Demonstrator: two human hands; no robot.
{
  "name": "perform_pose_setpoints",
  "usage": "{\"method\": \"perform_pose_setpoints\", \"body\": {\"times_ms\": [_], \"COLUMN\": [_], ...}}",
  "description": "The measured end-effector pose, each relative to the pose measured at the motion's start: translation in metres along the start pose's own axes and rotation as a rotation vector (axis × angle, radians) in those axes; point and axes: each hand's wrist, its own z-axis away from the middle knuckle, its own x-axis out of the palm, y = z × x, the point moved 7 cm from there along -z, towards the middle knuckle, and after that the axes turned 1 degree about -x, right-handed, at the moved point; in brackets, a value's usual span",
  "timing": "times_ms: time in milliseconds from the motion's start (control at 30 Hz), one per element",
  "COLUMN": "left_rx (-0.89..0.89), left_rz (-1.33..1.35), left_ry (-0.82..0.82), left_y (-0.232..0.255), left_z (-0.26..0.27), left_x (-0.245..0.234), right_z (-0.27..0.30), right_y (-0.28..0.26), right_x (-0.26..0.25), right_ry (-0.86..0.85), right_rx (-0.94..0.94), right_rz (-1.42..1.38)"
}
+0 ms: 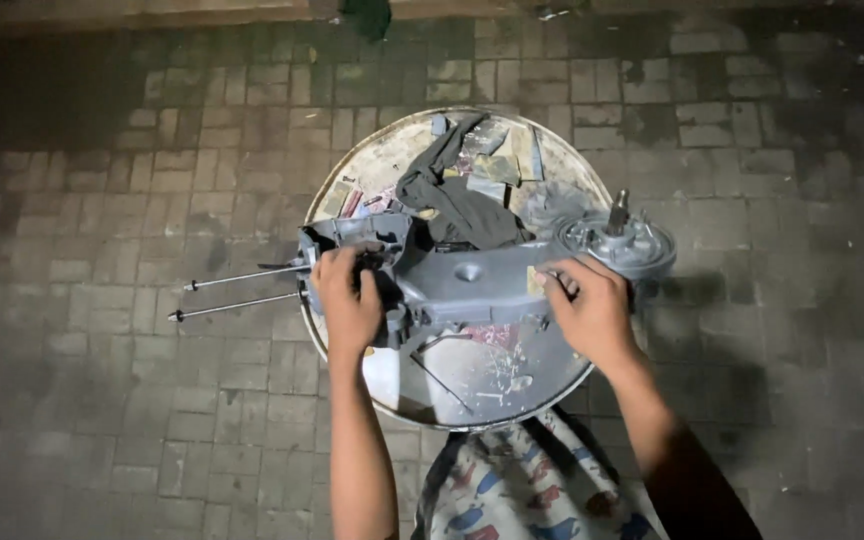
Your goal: The person sands a gray metal engine casing with a sanding block, focusing on edges and recessed areas. The person repeatedly rubs the surface to smooth it, occasionally repositioning the part on a round work surface.
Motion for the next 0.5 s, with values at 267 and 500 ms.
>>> {"method": "perform_pose_setpoints", "body": {"times_ms": [267, 500], "left_rx": [-0.032, -0.053], "left_rz": [-0.020, -0.037], "left_ry": [0.018, 0.019], "left_y": [0.024, 0.044], "left_z": [-0.005, -0.009], "left_x": [-0.011, -0.015], "right_z": [-0.023, 0.018], "right_y": [0.005, 0.008], "right_x": [-0.009, 0.011], "right_ry": [-0.255, -0.104], "right_rx": [-0.100, -0.552], "right_rz": [-0.086, 0.239]}}
